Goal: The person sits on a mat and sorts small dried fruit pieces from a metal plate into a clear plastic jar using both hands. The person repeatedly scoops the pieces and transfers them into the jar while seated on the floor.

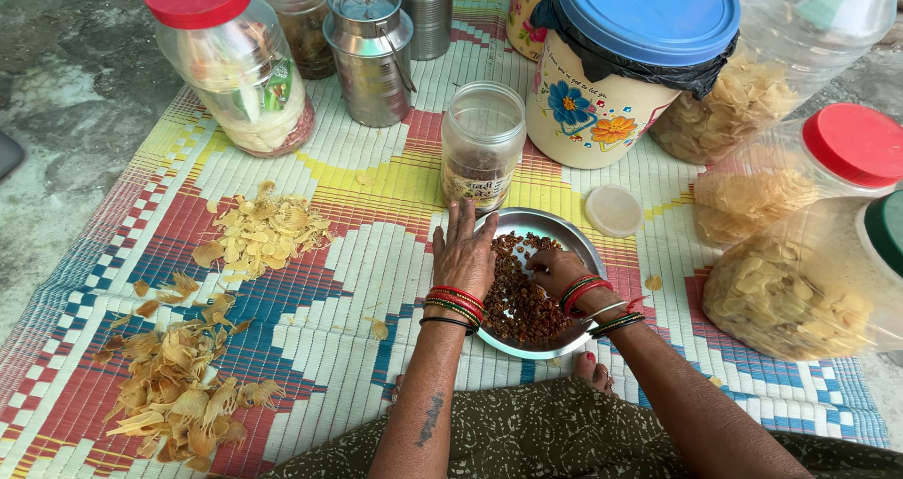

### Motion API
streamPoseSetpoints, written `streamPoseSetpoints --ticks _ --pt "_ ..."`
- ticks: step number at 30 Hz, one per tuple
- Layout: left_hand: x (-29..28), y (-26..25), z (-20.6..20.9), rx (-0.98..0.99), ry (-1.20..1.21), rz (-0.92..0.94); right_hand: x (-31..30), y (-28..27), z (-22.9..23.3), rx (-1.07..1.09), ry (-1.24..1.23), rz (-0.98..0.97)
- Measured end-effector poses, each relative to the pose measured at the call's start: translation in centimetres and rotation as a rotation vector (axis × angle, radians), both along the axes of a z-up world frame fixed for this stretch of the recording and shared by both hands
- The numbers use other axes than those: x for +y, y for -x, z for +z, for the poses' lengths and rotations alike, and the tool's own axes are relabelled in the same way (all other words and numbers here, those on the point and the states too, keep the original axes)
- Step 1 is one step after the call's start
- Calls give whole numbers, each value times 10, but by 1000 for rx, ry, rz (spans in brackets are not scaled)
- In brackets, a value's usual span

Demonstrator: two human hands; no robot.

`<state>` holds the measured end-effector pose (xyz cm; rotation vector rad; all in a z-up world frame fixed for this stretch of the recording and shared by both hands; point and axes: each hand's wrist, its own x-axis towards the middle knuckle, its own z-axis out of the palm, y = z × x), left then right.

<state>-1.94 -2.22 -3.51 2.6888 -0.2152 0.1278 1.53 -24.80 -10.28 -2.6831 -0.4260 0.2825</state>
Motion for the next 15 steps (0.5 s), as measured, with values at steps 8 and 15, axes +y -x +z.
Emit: streamPoseSetpoints --ticks 8,15 --pt "2 2 1 -3 14 4 43 33 4 153 258 69" --pt "4 1 1 -2 35 13 23 9 -16 -46 -31 171"
